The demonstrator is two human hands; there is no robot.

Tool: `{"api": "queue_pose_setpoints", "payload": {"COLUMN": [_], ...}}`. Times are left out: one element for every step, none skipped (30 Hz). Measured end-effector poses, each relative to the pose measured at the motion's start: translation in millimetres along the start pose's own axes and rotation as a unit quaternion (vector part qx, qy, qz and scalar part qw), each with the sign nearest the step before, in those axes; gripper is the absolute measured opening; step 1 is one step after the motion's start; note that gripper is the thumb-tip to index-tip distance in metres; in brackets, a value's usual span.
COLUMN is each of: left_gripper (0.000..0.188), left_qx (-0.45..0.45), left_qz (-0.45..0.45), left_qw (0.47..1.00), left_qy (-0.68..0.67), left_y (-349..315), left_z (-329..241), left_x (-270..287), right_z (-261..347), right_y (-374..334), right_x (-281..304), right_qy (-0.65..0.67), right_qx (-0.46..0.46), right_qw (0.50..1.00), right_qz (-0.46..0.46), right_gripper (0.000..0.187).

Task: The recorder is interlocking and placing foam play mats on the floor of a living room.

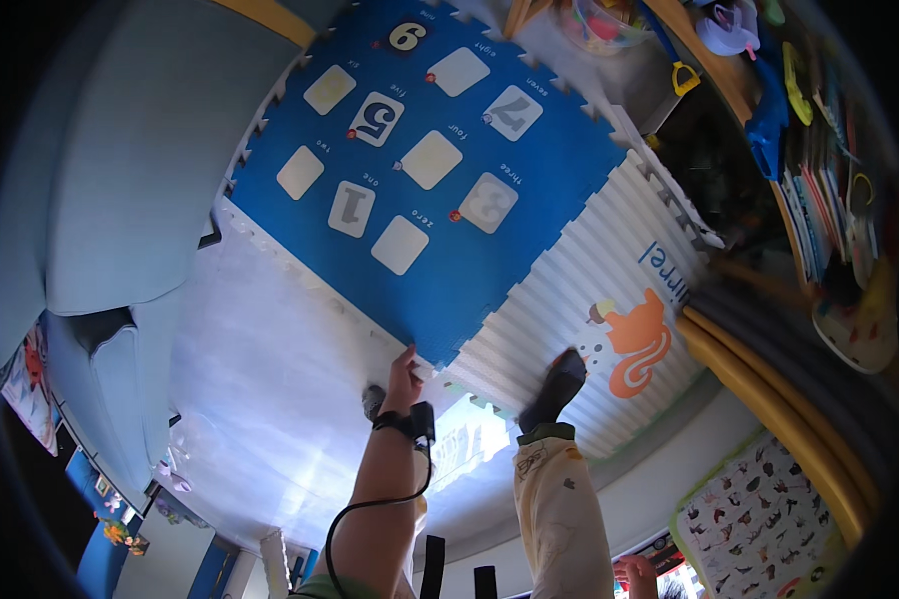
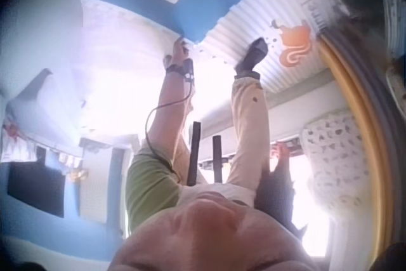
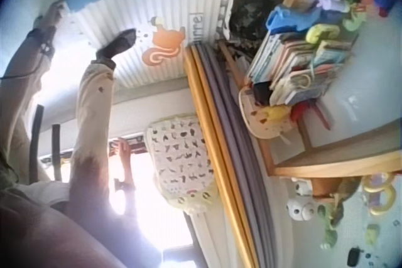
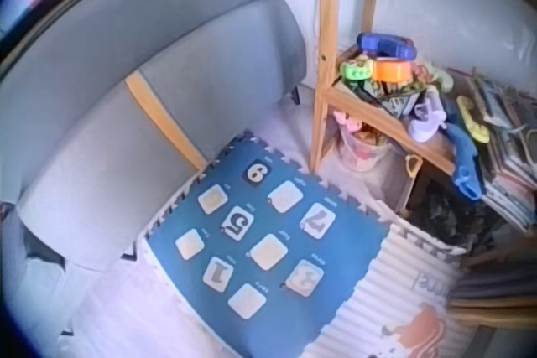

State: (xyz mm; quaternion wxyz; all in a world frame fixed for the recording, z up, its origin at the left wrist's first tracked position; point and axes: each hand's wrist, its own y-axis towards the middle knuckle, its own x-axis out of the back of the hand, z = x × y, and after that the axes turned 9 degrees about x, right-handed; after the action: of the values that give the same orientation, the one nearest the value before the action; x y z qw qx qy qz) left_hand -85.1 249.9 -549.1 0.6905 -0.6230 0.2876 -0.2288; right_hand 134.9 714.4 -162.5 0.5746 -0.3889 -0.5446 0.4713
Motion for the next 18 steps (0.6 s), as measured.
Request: {"api": "queue_pose_setpoints", "payload": {"left_gripper": [0.027,0.027,0.031,0.036,0.043,0.043,0.044,0.046,0.044,0.044,0.04,0.037,0.032,0.032,0.029,0.026,0.02,0.017], "left_qx": [0.008,0.004,-0.003,-0.021,-0.019,-0.036,-0.073,-0.076,-0.05,-0.062,-0.129,-0.189,-0.179,-0.183,-0.183,-0.189,-0.195,-0.197], "left_qz": [0.072,0.075,-0.007,-0.094,-0.09,-0.097,-0.078,-0.02,-0.07,-0.07,-0.109,-0.145,-0.151,-0.151,-0.153,-0.166,-0.152,-0.138], "left_qw": [0.996,0.996,0.994,0.98,0.972,0.971,0.976,0.984,0.977,0.977,0.965,0.949,0.953,0.953,0.959,0.961,0.964,0.964], "left_qy": [0.049,0.049,0.113,0.176,0.215,0.215,0.189,0.162,0.197,0.194,0.202,0.207,0.191,0.187,0.152,0.117,0.099,0.114], "left_y": [-3.0,-4.1,-3.4,-4.9,-8.8,-8.4,-9.1,-7.1,-20.3,-26.7,-36.1,-41.8,-44.9,-46.1,-60.3,-74.8,-79.1,-98.8], "left_z": [-5.4,-5.7,-0.7,-2.0,-2.6,-4.4,-6.1,10.3,30.9,24.7,22.4,25.0,21.0,18.8,21.6,19.0,19.5,16.3], "left_x": [13.8,21.8,18.5,22.5,27.4,50.1,70.7,23.0,-16.9,-14.3,-8.5,-7.6,-4.5,-3.7,-26.1,-33.7,-35.0,-55.2], "right_z": [2.1,4.8,5.7,8.6,9.9,14.0,16.4,17.1,17.5,22.4,25.1,26.3,27.5,28.7,27.2,26.9,25.2,24.5], "right_y": [0.9,1.0,-2.7,-2.1,-3.2,2.5,7.8,-1.8,-11.3,-6.0,-5.2,-6.2,-4.8,-3.9,-10.5,-13.6,-19.1,-23.8], "right_x": [-1.6,-1.8,-0.7,-2.3,-3.6,-9.0,-16.4,-6.1,3.7,1.1,-2.9,-2.7,-3.9,-5.2,1.1,1.3,4.4,6.6], "right_qy": [-0.003,-0.005,-0.008,-0.009,-0.012,-0.011,-0.011,-0.018,-0.024,-0.028,-0.03,-0.033,-0.036,-0.038,-0.04,-0.04,-0.039,-0.037], "right_qx": [0.004,0.007,0.01,0.017,0.023,0.031,0.039,0.04,0.038,0.047,0.051,0.053,0.055,0.058,0.057,0.058,0.059,0.06], "right_qw": [1.0,1.0,1.0,1.0,1.0,0.999,0.998,0.999,0.999,0.998,0.998,0.998,0.998,0.997,0.998,0.997,0.997,0.997], "right_qz": [0.004,0.006,-0.002,0.0,0.002,0.019,0.037,0.004,-0.027,-0.016,-0.002,0.004,0.012,0.021,0.009,0.008,0.005,-0.005], "right_gripper": [0.026,0.026,0.026,0.026,0.026,0.026,0.026,0.026,0.026,0.026,0.026,0.026,0.026,0.026,0.026,0.026,0.026,0.026]}}
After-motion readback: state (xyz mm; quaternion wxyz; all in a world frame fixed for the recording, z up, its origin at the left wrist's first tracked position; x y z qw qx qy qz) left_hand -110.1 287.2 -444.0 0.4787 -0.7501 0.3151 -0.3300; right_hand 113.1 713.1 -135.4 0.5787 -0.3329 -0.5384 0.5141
